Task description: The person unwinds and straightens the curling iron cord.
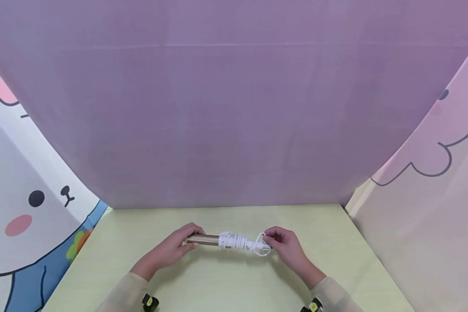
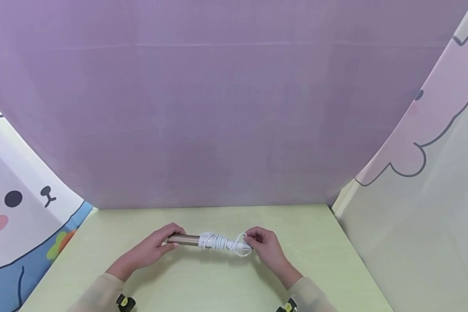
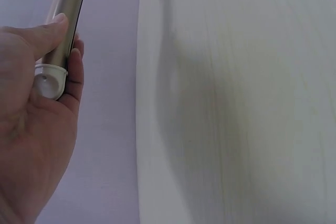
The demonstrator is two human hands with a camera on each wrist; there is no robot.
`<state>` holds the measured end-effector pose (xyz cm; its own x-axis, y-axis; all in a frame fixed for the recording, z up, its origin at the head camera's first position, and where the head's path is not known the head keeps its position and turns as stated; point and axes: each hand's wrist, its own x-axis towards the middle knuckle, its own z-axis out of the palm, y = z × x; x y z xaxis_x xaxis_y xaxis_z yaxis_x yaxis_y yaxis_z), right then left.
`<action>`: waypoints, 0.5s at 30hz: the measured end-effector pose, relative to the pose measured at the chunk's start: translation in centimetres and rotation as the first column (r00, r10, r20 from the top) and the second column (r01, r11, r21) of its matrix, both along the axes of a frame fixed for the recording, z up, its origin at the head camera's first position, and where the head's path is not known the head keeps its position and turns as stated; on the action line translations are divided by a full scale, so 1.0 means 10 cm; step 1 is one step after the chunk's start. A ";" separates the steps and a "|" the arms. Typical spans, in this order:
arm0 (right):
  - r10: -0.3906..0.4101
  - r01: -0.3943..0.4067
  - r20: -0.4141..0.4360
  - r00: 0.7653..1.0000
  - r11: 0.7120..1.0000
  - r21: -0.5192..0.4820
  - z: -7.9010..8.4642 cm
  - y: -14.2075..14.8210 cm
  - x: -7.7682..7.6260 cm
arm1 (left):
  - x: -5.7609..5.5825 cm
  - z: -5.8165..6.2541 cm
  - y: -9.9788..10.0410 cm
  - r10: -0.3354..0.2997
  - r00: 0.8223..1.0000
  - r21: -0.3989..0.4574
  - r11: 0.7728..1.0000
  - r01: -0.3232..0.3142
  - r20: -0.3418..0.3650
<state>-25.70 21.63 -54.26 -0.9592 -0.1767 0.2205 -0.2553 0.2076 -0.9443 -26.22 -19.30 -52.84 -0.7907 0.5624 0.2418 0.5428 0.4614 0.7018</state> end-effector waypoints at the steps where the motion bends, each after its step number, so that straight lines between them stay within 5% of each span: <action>1: 0.000 0.000 -0.005 1.000 1.000 -0.003 0.00 -0.01 0.00 | 0.00 0.00 -0.01 -0.004 1.000 0.000 1.000 0.004 0.004; 8: -0.029 0.030 -0.058 0.998 0.999 0.011 0.05 -0.08 0.03 | -0.01 0.00 -0.05 -0.021 1.000 -0.005 1.000 0.021 0.001; 15: -0.049 0.050 -0.015 0.999 0.998 0.026 0.06 -0.11 0.06 | 0.00 0.01 -0.06 -0.021 1.000 -0.017 1.000 0.021 0.001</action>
